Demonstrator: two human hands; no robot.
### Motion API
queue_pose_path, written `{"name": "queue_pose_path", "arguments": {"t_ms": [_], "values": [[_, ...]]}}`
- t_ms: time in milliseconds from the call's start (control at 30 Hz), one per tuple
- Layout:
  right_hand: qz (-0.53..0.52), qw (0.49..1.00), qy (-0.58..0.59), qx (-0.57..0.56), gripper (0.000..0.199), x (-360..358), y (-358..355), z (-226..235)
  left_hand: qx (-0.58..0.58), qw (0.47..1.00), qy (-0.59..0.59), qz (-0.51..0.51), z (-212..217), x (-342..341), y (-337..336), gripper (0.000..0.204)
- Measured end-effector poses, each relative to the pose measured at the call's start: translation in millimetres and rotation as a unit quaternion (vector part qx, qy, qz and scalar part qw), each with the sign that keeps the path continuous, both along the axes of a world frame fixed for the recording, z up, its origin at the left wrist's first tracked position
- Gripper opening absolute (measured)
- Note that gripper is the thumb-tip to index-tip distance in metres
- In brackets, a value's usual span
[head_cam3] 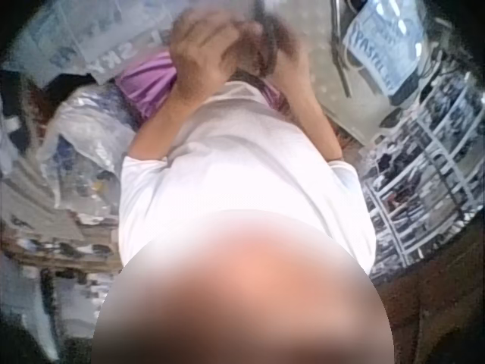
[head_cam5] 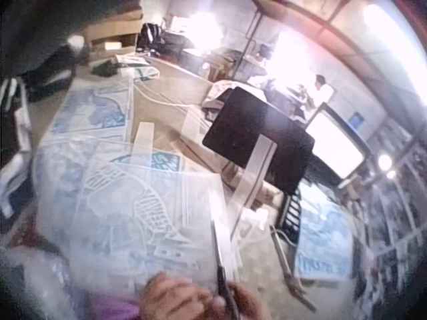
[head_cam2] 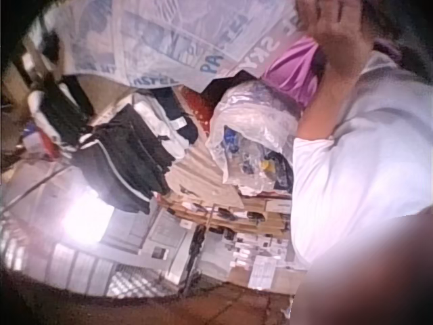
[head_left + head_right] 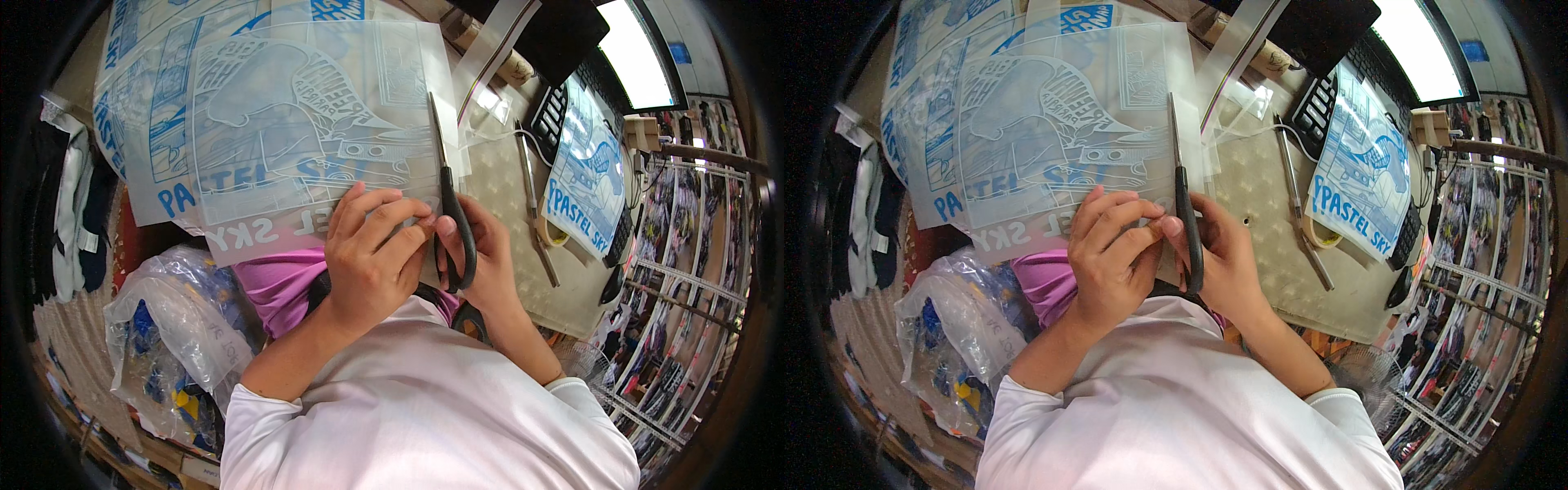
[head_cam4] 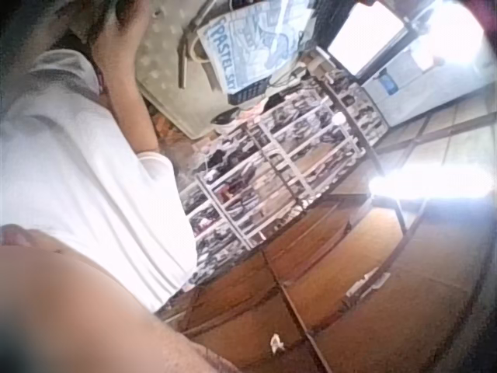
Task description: The person uses scissors to cut printed plastic sheets on a table. They repeatedly trim edges and separate pieces, then stack the cut sheets. The workspace includes a laptop, calculator, and other office items.
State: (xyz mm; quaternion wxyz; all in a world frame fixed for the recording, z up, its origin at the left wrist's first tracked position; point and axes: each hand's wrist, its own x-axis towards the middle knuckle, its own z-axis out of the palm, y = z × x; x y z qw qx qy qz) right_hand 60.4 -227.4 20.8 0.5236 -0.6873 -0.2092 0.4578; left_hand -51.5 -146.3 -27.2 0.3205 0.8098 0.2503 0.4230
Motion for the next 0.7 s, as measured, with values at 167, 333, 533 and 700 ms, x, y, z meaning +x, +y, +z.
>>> {"name": "queue_pose_path", "arguments": {"t_ms": [167, 333, 533, 700], "values": [[-0.001, 1.000, -0.008, 0.002, 0.049, 3, 9, 0, -0.002, 1.000, 0.002, -0.006, -1, -1, 0, 0.010], [-0.008, 1.000, -0.014, 0.010, 0.048, 6, 19, 1, -0.007, 1.000, -0.005, -0.005, -2, -1, 0, 0.013], [-0.007, 1.000, -0.030, -0.006, 0.049, 13, 31, -1, -0.017, 1.000, -0.009, -0.021, 2, -3, 1, 0.020], [-0.001, 0.996, -0.091, 0.005, 0.046, 21, 44, -3, -0.012, 1.000, -0.005, -0.018, 1, -4, 2, 0.008]]}}
